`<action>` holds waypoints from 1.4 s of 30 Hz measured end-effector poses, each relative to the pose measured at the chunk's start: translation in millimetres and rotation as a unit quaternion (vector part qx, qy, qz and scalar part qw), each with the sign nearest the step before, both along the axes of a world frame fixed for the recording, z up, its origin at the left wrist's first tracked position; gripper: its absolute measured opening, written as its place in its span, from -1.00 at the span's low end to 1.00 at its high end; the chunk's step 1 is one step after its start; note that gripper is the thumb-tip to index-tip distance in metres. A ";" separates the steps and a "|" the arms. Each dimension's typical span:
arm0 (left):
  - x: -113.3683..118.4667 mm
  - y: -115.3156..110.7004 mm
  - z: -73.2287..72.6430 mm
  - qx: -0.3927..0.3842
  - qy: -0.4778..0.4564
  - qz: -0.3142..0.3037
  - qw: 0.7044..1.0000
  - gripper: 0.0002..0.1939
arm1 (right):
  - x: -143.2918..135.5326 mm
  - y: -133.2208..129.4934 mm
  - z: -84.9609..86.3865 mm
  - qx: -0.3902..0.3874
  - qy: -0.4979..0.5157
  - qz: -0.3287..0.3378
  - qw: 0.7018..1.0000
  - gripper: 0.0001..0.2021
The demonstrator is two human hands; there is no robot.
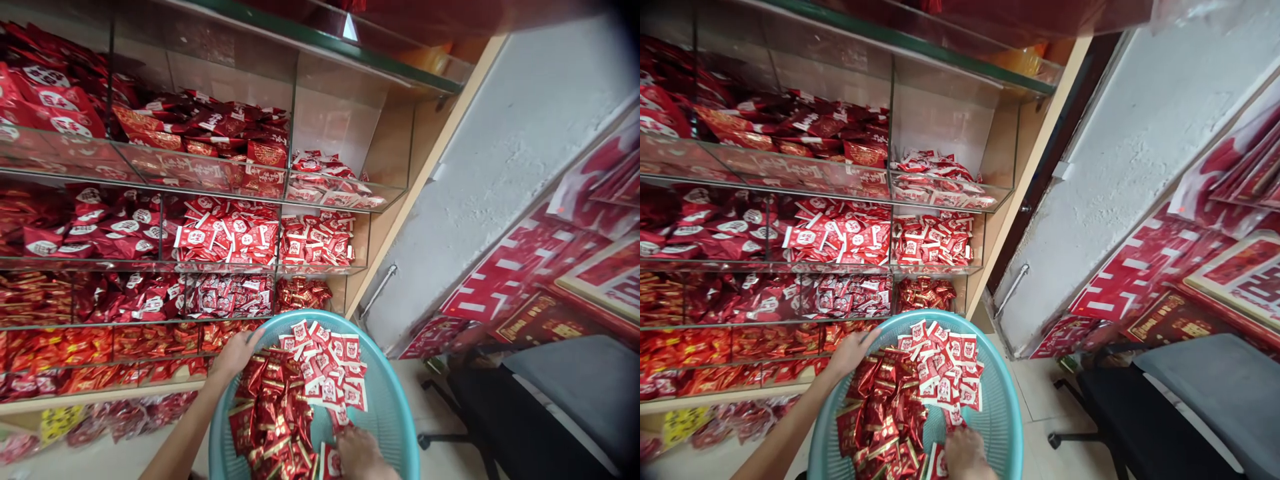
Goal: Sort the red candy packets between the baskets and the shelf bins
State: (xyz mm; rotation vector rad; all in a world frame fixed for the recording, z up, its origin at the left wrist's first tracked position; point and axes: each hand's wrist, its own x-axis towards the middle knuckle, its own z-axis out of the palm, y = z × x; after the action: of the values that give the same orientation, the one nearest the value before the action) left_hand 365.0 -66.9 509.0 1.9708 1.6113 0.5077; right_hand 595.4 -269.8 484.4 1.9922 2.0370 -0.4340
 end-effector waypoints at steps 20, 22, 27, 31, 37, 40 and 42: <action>-0.4 -2.2 0.2 -0.002 -0.017 -0.007 1.000 -0.42 | 47.8 39.7 39.9 0.224 -0.186 -0.039 0.956 -0.67; -0.2 -2.5 1.3 -0.002 -0.019 -0.008 1.000 -0.42 | 49.0 39.0 38.9 0.226 -0.192 -0.046 0.954 -0.68; 1.3 -3.0 4.8 -0.003 -0.011 -0.006 1.000 -0.42 | 45.5 40.1 39.2 0.224 -0.193 -0.036 0.955 -0.66; 1.3 -3.3 6.0 -0.008 -0.008 0.000 1.000 -0.42 | 40.1 43.7 33.6 0.222 -0.194 -0.026 0.955 -0.61; 0.0 -1.7 2.8 -0.006 0.002 0.003 1.000 -0.41 | 43.9 42.3 31.5 0.199 -0.193 -0.042 0.960 -0.72; -0.1 -0.5 0.2 -0.002 0.004 0.003 1.000 -0.41 | 45.5 38.6 38.2 0.194 -0.180 -0.042 0.964 -0.73; -0.2 -0.2 -0.9 0.001 0.003 0.004 1.000 -0.41 | 44.3 35.6 44.5 0.188 -0.168 -0.049 0.966 -0.72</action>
State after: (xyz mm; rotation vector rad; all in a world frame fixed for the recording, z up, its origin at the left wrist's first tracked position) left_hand 364.8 -67.1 508.0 1.9696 1.6239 0.5069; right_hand 639.7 -234.2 529.0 2.1980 1.9137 0.2848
